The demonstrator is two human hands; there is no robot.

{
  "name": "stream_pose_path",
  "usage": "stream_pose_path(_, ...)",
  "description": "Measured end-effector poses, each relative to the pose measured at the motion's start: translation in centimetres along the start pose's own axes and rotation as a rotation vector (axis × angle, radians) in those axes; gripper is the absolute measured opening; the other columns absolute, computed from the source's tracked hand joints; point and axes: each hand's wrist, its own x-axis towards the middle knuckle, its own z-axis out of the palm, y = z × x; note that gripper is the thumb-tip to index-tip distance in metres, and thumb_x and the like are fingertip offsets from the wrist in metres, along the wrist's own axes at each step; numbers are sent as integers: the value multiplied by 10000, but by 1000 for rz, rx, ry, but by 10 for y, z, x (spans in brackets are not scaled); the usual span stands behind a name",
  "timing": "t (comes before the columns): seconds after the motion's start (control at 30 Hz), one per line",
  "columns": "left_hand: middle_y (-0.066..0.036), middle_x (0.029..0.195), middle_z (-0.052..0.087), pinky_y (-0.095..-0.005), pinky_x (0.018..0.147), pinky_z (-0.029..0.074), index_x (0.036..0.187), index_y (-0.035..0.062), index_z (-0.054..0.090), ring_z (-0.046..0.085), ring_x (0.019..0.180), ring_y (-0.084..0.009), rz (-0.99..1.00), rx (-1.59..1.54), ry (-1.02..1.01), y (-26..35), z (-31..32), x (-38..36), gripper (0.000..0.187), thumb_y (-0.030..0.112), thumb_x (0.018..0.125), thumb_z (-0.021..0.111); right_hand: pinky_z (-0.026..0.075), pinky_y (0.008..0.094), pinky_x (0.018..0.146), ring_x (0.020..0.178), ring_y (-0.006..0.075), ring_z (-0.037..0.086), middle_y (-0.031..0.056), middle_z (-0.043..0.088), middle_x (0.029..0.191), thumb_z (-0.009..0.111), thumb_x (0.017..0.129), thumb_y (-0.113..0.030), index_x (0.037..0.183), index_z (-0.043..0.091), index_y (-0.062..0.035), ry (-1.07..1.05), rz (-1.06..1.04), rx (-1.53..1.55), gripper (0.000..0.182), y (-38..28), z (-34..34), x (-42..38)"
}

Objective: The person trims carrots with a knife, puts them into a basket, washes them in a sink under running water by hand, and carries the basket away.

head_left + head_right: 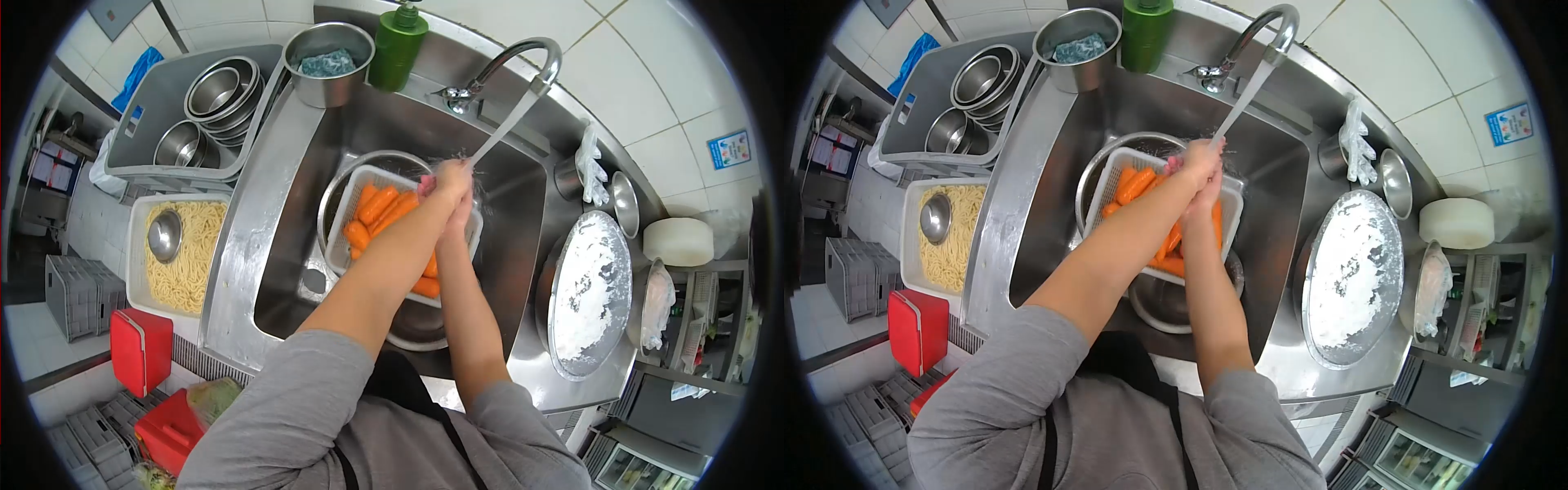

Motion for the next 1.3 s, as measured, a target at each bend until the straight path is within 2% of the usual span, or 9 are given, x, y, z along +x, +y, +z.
stream_pose_path(0.07,-191,758,604,-387,704,426,773,12,614,583,795,-314,-16,70,-17,23,-6,-17,362,347,803,479,484,388,618,698,280,557,143,546,802,295,840,-482,939,478,-40,-189,-14,-60,489,-8,-16,10)
stream_pose_path(0.3,-138,649,595,-329,518,455,778,34,608,587,563,-201,540,611,176,14,-30,-15,310,313,815,477,499,387,561,606,240,571,116,565,768,378,857,-344,893,496,-34,-71,125,-455,334,-30,0,45)
stream_pose_path(0.4,-123,623,599,-337,588,470,741,52,620,599,607,-228,151,582,-259,55,-73,-29,275,288,788,487,522,341,575,676,199,605,92,589,805,449,840,-240,939,508,-22,-250,366,-919,247,-46,-5,56)
stream_pose_path(0.5,-93,625,611,-341,621,471,697,77,633,596,627,-234,359,913,-465,25,-95,-19,227,258,757,511,529,331,633,744,221,614,124,605,865,471,830,-159,958,539,-2,-344,536,-1459,213,-38,-21,73)
stream_pose_path(0.6,-87,735,629,-319,638,472,775,93,641,597,676,-213,380,941,-523,17,-103,-25,167,216,758,530,508,346,672,787,222,598,118,593,895,510,795,-172,965,545,-37,-644,-3,-1871,220,0,-61,120)
stream_pose_path(0.77,-129,827,625,-329,705,473,854,87,639,600,775,-271,311,587,-480,6,-110,-28,212,214,707,554,479,357,720,843,225,571,114,569,946,498,791,-171,993,539,-57,-578,-171,-2720,236,50,-93,142)
stream_pose_path(0.97,-102,844,618,-282,703,460,909,56,607,589,785,-176,128,398,-490,7,-113,-40,196,157,746,566,444,370,776,911,229,539,110,542,1008,482,786,-170,1028,531,-80,-657,-168,-2925,262,60,-122,154)
stream_pose_path(1.1,-106,797,626,-301,669,471,848,54,616,601,735,-182,269,264,-432,-9,-110,-35,178,166,714,586,421,379,814,956,231,518,107,523,1048,472,782,-168,1050,525,-96,-773,-61,-2892,283,51,-104,156)
stream_pose_path(1.3,-91,833,624,-308,674,470,855,33,611,592,786,-169,-58,332,-160,-38,-139,-32,205,172,704,605,386,392,871,1023,235,486,103,495,1110,457,777,-167,1085,517,-119,-862,-57,-3124,317,34,-114,128)
